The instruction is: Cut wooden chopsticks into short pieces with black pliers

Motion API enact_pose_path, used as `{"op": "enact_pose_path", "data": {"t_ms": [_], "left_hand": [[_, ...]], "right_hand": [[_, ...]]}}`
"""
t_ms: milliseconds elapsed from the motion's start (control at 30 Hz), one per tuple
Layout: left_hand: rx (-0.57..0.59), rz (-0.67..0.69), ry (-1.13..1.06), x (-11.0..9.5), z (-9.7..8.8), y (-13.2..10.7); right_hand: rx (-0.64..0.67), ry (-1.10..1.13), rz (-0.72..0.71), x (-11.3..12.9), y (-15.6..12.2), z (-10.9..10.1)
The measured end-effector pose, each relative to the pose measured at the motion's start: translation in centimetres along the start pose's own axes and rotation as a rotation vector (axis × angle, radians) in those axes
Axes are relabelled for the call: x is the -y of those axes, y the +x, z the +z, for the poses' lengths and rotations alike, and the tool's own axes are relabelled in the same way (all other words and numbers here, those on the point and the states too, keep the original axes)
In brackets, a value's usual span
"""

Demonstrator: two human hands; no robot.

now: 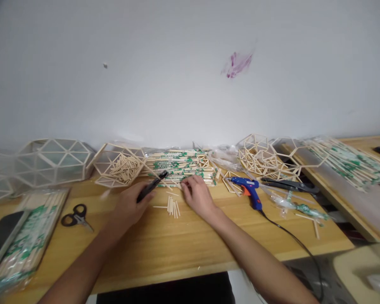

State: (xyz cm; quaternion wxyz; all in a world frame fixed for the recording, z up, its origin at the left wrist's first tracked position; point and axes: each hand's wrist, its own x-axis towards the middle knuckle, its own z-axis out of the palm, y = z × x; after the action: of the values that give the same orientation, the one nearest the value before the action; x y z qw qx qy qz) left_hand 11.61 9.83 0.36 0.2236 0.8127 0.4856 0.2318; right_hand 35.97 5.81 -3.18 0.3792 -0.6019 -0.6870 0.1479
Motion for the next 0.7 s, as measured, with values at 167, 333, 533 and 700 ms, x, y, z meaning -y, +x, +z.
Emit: {"op": "enact_pose_path", "data": {"t_ms": [167, 333, 533, 700], "left_hand": [[0.167, -0.043, 0.095, -0.6, -0.2, 0.0], [0.233, -0.087, 0.124, -1.2, 0.1, 0.0], [0.240, -0.102, 0.167, -1.3, 0.6, 0.0], [0.237, -0.093, 0.142, -1.3, 0.9, -0.1]], "right_hand": [[0.082, 0.310, 0.026, 1.3, -0.1, -0.1], [0.187, 0.702, 0.186, 1.7, -0.7, 1.1], [0.194, 0.778, 0.288, 1.6, -0.9, 1.6], [0.198, 0.754, 0.321, 1.8, -0.7, 1.4]]}}
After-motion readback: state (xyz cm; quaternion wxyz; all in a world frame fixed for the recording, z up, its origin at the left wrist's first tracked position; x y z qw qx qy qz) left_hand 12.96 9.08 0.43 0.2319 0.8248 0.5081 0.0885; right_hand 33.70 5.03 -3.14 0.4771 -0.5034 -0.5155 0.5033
